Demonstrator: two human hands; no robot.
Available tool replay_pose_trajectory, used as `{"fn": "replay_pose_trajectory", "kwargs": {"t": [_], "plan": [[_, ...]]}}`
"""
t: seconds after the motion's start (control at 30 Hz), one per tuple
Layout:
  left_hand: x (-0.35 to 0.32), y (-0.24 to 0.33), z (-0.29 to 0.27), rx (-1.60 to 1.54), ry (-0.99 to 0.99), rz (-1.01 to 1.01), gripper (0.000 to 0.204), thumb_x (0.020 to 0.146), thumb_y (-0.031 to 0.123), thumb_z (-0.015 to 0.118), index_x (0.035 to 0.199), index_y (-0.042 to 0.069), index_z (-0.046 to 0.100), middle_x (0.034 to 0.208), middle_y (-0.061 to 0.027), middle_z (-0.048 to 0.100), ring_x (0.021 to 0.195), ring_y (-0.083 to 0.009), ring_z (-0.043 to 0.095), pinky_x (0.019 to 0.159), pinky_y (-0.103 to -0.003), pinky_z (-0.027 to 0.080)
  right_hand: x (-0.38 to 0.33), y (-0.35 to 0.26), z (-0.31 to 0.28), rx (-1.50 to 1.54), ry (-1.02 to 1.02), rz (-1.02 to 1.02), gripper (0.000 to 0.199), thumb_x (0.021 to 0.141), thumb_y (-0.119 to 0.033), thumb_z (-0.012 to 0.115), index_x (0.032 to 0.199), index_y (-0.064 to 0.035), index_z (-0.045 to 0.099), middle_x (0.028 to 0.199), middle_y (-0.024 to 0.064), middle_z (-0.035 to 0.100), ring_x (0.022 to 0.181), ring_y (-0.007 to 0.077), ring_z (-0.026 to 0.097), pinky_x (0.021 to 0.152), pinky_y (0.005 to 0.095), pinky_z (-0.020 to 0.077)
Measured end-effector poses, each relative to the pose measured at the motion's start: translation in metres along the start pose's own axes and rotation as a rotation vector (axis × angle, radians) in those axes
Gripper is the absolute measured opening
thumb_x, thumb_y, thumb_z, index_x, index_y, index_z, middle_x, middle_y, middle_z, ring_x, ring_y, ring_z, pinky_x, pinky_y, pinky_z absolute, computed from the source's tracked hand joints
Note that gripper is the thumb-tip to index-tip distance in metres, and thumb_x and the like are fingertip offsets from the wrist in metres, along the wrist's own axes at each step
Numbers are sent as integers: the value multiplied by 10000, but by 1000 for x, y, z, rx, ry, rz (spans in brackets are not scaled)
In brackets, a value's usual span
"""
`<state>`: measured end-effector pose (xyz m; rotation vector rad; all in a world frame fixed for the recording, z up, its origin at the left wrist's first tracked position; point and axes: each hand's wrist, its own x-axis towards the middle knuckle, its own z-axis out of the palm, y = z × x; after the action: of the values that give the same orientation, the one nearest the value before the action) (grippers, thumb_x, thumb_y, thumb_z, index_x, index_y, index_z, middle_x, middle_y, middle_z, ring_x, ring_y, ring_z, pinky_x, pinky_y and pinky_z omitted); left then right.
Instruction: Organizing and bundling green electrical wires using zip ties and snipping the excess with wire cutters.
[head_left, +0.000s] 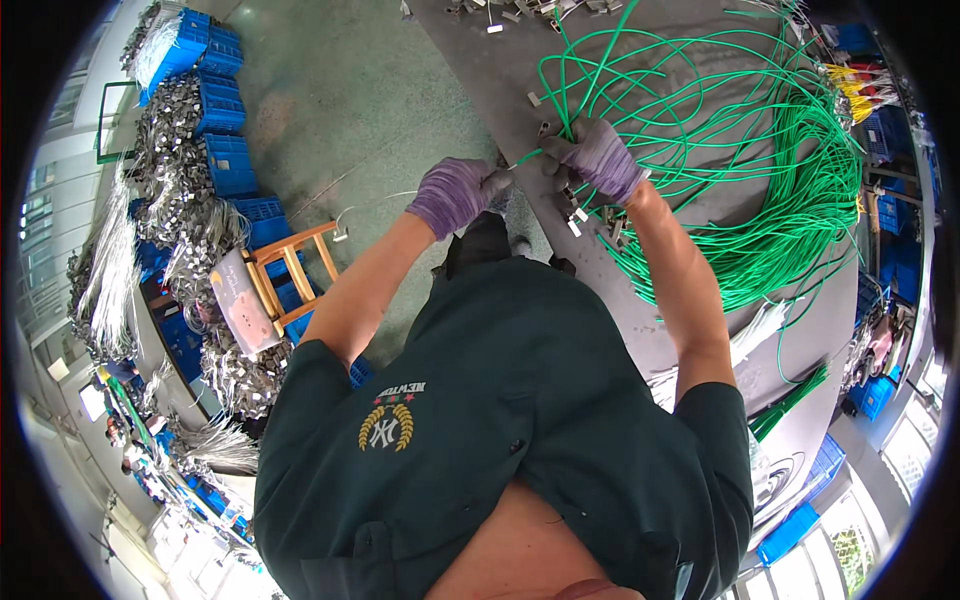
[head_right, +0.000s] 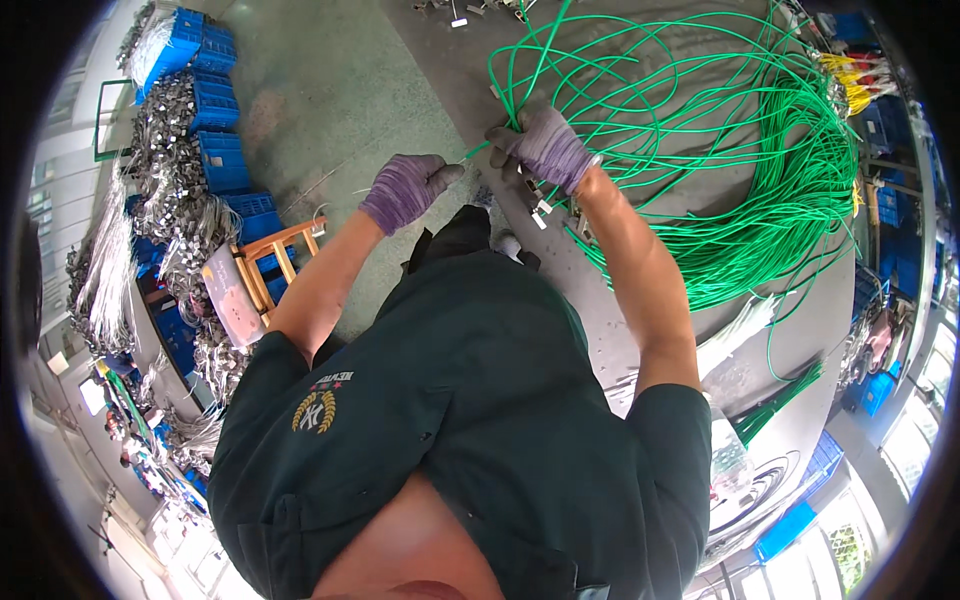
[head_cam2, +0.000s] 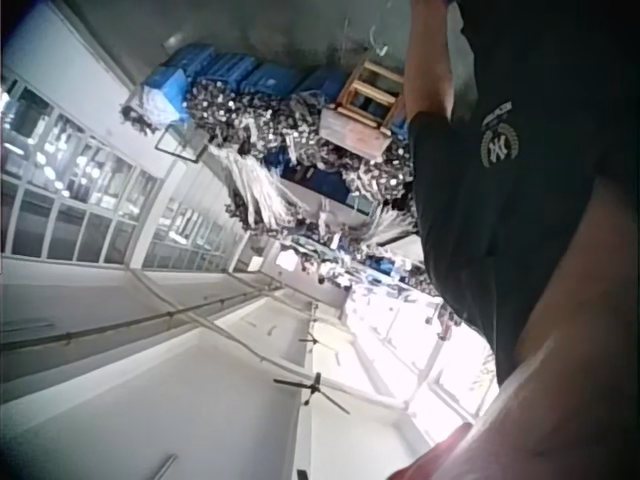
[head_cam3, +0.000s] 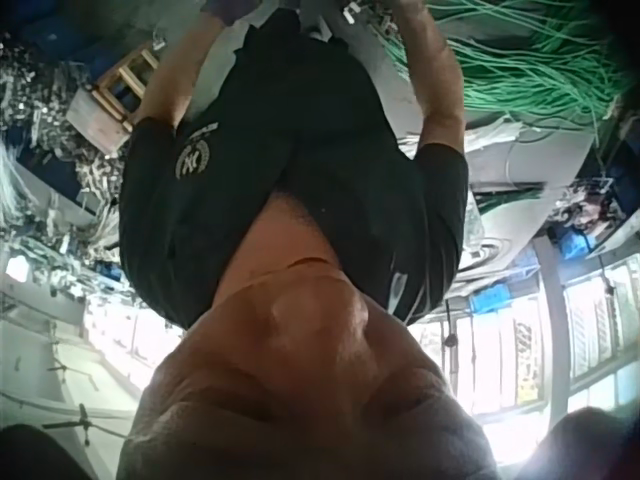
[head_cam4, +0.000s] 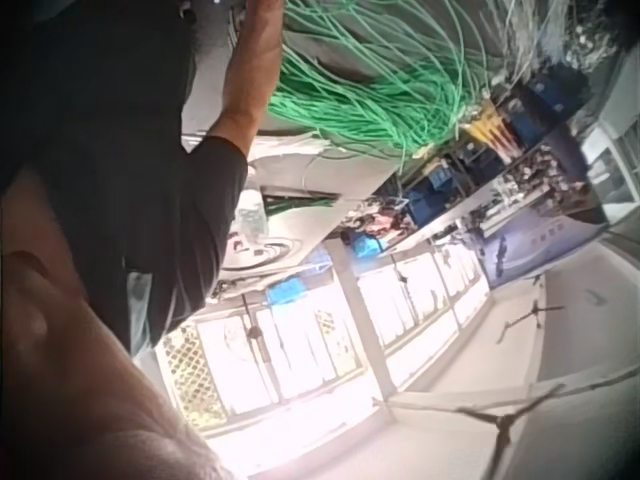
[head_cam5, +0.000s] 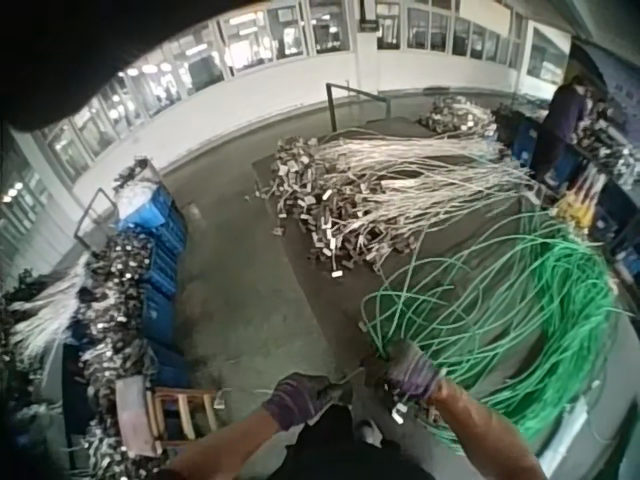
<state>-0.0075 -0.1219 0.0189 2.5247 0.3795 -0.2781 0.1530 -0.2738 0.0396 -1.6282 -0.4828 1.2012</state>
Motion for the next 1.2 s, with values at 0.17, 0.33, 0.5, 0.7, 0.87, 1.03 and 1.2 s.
{"fn": "replay_pose_trajectory", "kwargs": {"t": [0.17,0.33,0.5,0.7,0.87,1.03,1.2], "plan": [[-6,-11,3,-280,90,141,276,876,296,526,818,39,606,676,-153,574,624,-319,560,577,-371,442,4,14,-38,8,54,-169,232,839,-165,558,945,33,616,619,103,622,452,139,586,392,232,435],[-4,-6,20,-439,146,157,269,888,272,514,811,28,600,626,-104,563,577,-222,555,559,-320,440,-11,14,9,179,16,-58,246,844,-237,596,791,3,608,642,83,631,483,137,596,402,223,429],[-5,5,5,-747,-80,-27,259,896,243,518,809,11,593,566,-39,503,497,-105,465,482,-256,380,-17,11,-3,191,57,-113,230,846,-194,574,744,10,610,629,73,623,475,127,584,403,216,428],[-20,13,22,-1061,24,-76,224,901,214,511,861,8,590,561,10,446,477,-63,395,439,-234,315,-19,-14,-47,24,178,-178,199,880,-215,554,875,-17,571,581,39,578,458,102,558,407,195,413],[-16,5,24,-1078,-110,-280,182,880,202,518,852,38,591,550,29,404,469,-54,368,425,-220,285,4,37,-73,516,71,-391,376,871,-261,572,1075,54,537,618,78,594,436,149,538,409,227,414],[-19,-1,17,-1081,-263,-358,172,867,206,532,843,43,581,536,32,387,456,-49,353,407,-222,268,8,38,-84,595,135,-421,364,879,-242,557,1083,57,517,580,47,542,432,134,480,410,228,352],[-19,-4,24,-1116,-281,-405,166,861,198,537,832,40,574,528,37,366,441,-51,333,403,-218,258,1,23,-85,385,320,-344,253,846,-163,544,989,45,564,594,55,559,446,123,500,409,222,356]]}}
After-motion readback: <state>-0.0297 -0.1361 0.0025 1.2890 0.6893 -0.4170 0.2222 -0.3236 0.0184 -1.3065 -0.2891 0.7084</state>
